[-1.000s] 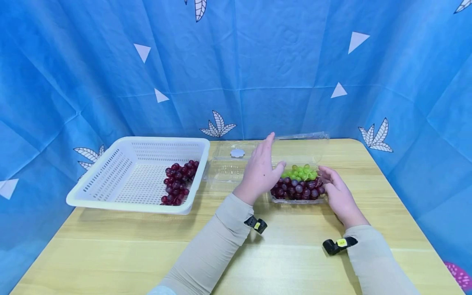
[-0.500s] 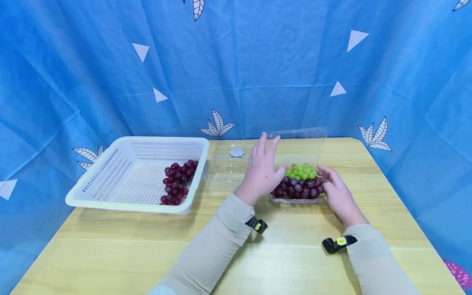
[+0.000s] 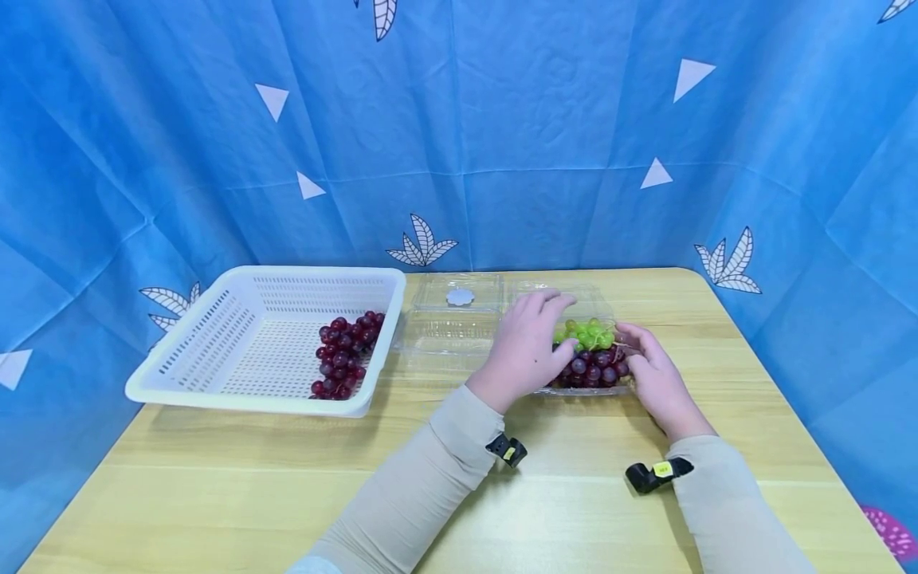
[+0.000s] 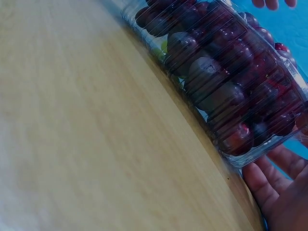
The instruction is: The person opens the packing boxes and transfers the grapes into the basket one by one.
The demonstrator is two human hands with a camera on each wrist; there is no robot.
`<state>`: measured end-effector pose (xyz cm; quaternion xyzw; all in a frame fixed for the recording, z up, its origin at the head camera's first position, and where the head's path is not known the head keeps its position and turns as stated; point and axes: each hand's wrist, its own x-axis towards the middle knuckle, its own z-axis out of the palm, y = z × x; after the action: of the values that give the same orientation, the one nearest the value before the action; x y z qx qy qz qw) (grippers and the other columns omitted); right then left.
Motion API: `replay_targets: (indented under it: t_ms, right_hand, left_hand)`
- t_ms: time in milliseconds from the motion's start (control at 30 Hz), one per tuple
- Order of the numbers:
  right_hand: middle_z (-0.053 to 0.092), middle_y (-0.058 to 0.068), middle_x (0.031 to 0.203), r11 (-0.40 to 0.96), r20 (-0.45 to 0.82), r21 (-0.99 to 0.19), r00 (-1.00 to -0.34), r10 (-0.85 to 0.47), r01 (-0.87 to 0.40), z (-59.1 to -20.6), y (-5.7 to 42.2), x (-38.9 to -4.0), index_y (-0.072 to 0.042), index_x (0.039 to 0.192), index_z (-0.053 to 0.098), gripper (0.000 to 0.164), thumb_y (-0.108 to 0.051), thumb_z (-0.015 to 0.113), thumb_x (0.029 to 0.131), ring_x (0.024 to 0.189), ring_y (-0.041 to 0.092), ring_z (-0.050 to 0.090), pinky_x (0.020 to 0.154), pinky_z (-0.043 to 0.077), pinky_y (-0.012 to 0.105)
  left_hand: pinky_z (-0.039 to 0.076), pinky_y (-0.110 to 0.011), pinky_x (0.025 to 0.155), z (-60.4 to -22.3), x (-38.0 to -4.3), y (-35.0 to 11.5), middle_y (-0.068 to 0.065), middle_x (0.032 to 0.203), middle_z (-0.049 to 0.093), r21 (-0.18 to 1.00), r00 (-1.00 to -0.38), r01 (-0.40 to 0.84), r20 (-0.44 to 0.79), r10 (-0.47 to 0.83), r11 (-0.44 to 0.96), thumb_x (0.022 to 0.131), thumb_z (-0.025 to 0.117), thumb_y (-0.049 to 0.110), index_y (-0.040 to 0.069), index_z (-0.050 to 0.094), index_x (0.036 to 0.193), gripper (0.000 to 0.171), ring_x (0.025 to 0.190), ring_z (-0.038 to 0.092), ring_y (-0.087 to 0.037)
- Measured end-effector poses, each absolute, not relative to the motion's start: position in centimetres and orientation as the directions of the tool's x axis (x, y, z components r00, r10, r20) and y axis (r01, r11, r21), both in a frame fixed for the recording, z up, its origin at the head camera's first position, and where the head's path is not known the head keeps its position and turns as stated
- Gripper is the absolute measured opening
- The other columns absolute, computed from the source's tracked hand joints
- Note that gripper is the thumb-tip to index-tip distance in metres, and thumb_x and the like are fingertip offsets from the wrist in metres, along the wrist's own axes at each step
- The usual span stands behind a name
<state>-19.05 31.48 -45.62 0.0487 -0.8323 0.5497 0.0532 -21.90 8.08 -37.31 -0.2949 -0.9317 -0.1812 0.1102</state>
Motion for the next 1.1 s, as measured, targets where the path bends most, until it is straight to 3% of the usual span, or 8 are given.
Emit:
replay_targets:
  t_ms: [333, 600, 733, 867, 1100]
  right_hand:
    - [0.039, 0.029, 0.15, 0.419, 0.149, -0.896, -0.989, -0.027, -0.146, -45.7, 31.6, -19.1, -0.001, 0.156, 0.03, 0.057, 0.004, 0.026, 0.099, 0.121, 0.009, 0.044, 0.085, 0.044, 0.013]
    - [0.042, 0.028, 0.147, 0.431, 0.144, -0.891, -0.989, -0.028, -0.142, -45.6, 31.5, -19.0, -0.002, 0.156, 0.032, 0.057, 0.003, 0.028, 0.1, 0.107, 0.01, 0.05, 0.08, 0.047, 0.017]
    - [0.042, 0.028, 0.148, 0.442, 0.139, -0.886, -0.99, -0.034, -0.14, -45.4, 31.4, -19.1, -0.003, 0.156, 0.031, 0.057, 0.002, 0.028, 0.1, 0.11, 0.012, 0.049, 0.081, 0.047, 0.017]
    - [0.04, 0.028, 0.149, 0.417, 0.132, -0.898, -0.99, -0.044, -0.138, -45.5, 31.4, -19.0, -0.002, 0.157, 0.03, 0.057, 0.002, 0.026, 0.101, 0.117, 0.011, 0.046, 0.085, 0.046, 0.015]
    - [0.039, 0.028, 0.148, 0.35, 0.148, -0.923, -0.988, -0.054, -0.157, -45.6, 31.4, -18.7, -0.001, 0.156, 0.029, 0.057, 0.004, 0.023, 0.1, 0.114, 0.008, 0.047, 0.086, 0.046, 0.015]
  left_hand:
    - [0.043, -0.035, 0.104, -39.2, -20.9, 9.5, 0.008, 0.138, 0.056, 0.047, -0.732, 0.671, 0.197, 0.652, 0.74, 0.1, 0.061, 0.043, 0.031, 0.055, 0.144, 0.047, 0.127, 0.049, -0.015]
    - [0.044, -0.033, 0.099, -40.6, -20.8, 9.8, 0.01, 0.134, 0.057, 0.024, -0.744, 0.66, 0.166, 0.648, 0.751, 0.096, 0.068, 0.037, 0.035, 0.056, 0.142, 0.048, 0.123, 0.048, -0.013]
    - [0.044, -0.032, 0.097, -40.8, -21.0, 9.7, 0.013, 0.133, 0.058, 0.034, -0.75, 0.653, 0.166, 0.64, 0.756, 0.094, 0.071, 0.041, 0.036, 0.057, 0.141, 0.049, 0.123, 0.048, -0.012]
    - [0.045, -0.03, 0.096, -41.1, -21.3, 9.7, 0.016, 0.126, 0.062, 0.044, -0.738, 0.663, 0.207, 0.643, 0.747, 0.094, 0.071, 0.043, 0.036, 0.062, 0.133, 0.041, 0.119, 0.051, -0.009]
    - [0.048, -0.02, 0.084, -41.2, -21.4, 9.9, 0.016, 0.108, 0.063, 0.03, -0.679, 0.696, 0.353, 0.643, 0.718, 0.096, 0.068, 0.029, 0.032, 0.066, 0.114, 0.018, 0.099, 0.056, -0.005]
